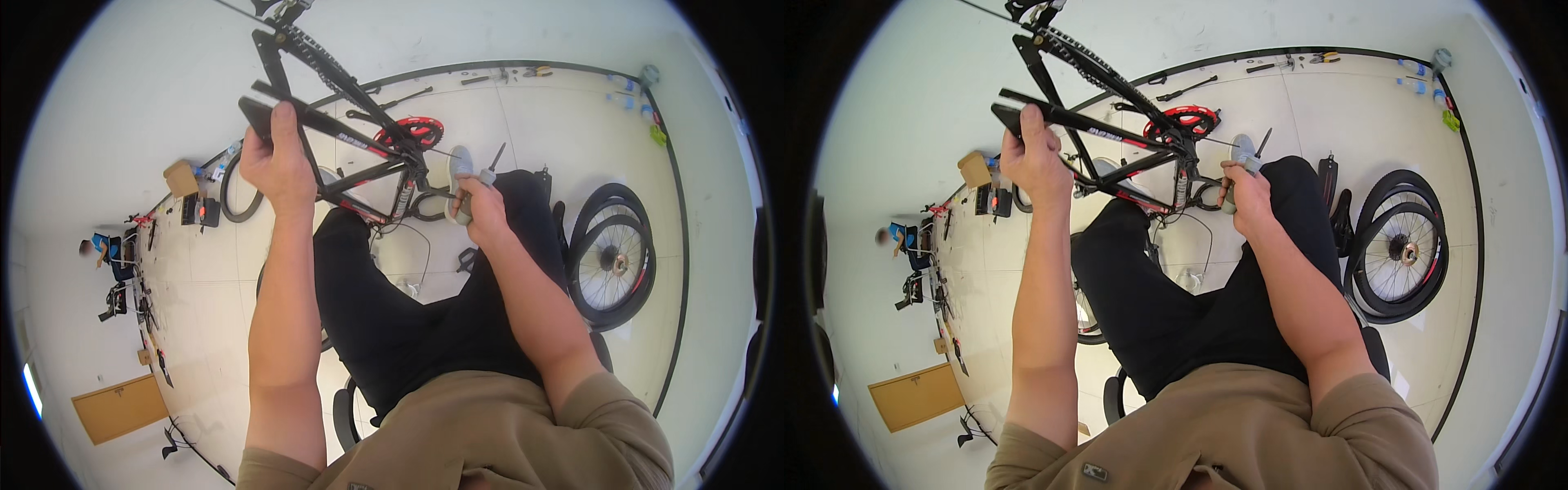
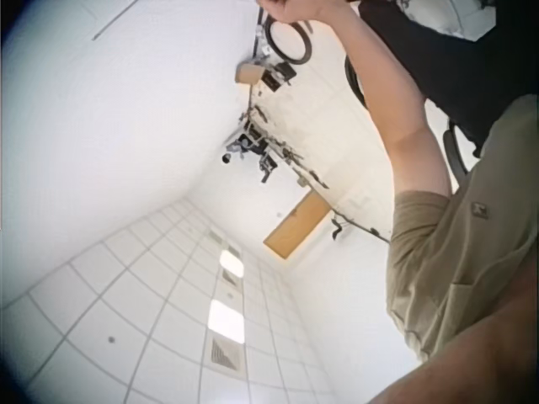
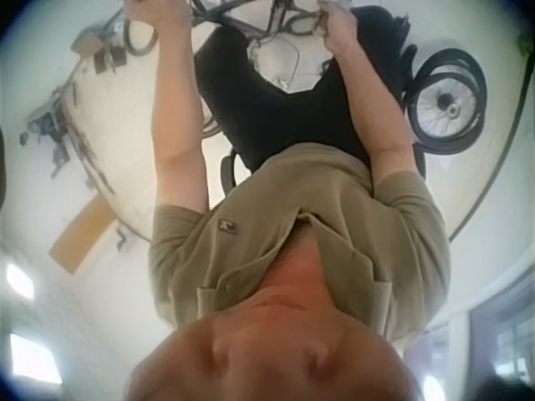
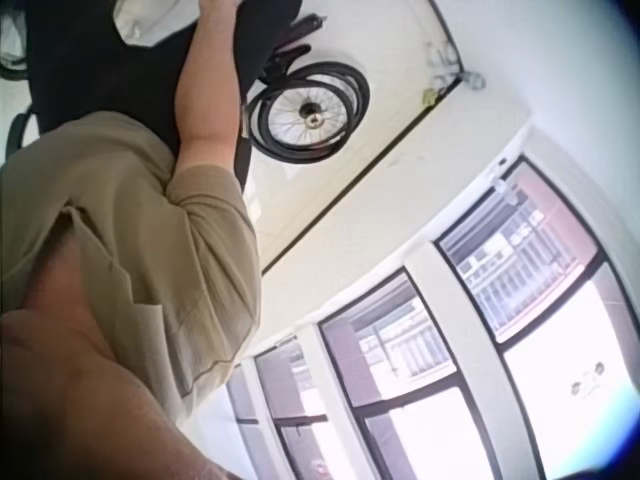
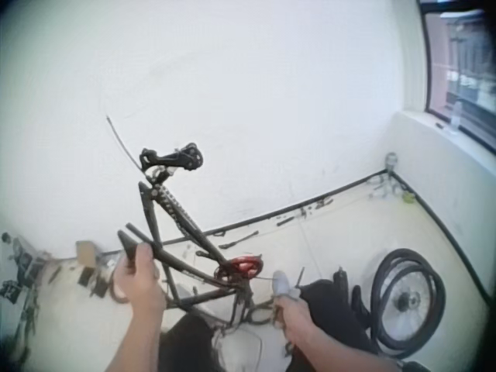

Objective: The person uses a screwdriver to tighten bolts on the crankset and chainring of a bicycle frame held upside down. The person rotates the crank arm to check alignment and continues adjusting the chainring bolts.

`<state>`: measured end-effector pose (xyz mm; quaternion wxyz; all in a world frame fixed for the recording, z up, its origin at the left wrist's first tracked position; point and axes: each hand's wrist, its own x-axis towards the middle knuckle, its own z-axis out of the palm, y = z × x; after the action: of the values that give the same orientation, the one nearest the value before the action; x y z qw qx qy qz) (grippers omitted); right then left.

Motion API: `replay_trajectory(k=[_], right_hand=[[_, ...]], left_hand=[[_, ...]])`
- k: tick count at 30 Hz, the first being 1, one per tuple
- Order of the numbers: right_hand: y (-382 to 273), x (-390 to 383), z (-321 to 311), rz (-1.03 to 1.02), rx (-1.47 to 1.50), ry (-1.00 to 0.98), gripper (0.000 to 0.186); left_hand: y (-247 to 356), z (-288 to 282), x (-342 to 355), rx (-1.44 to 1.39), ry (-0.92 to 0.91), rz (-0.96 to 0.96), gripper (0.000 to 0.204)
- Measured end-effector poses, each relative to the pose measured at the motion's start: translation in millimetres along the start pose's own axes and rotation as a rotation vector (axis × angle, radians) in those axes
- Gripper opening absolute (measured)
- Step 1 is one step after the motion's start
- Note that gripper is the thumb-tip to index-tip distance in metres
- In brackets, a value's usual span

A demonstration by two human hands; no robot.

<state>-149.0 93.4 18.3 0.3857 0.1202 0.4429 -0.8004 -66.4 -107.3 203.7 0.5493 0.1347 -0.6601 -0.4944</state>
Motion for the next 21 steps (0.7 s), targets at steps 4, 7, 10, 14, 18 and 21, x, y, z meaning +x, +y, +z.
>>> replay_trajectory(k=[4,7,10,14,18,21], right_hand=[[-1.2,-5.3,-0.6,-0.028,-0.033,0.020,0.021],[-1.8,-6.1,3.7,-0.039,-0.039,0.044,0.014],[1.1,-5.9,3.8,-0.043,-0.064,0.064,0.010],[3.0,-7.1,1.4,-0.033,-0.090,0.056,0.010],[2.2,-6.4,-4.0,-0.028,-0.123,0.057,0.012],[-0.8,-5.9,-6.7,-0.020,-0.179,0.079,0.016]], left_hand=[[-2.8,-3.8,7.9,0.003,-0.025,-0.027,0.028],[-4.7,-2.4,11.4,0.034,-0.026,-0.011,0.030],[-5.4,-1.2,11.9,0.048,-0.041,-0.018,0.031],[-5.3,0.2,10.5,0.070,-0.034,0.011,0.032],[-10.1,-4.0,6.0,0.101,0.005,0.048,0.029],[-8.3,-3.6,-1.6,0.110,0.021,0.067,0.027]])
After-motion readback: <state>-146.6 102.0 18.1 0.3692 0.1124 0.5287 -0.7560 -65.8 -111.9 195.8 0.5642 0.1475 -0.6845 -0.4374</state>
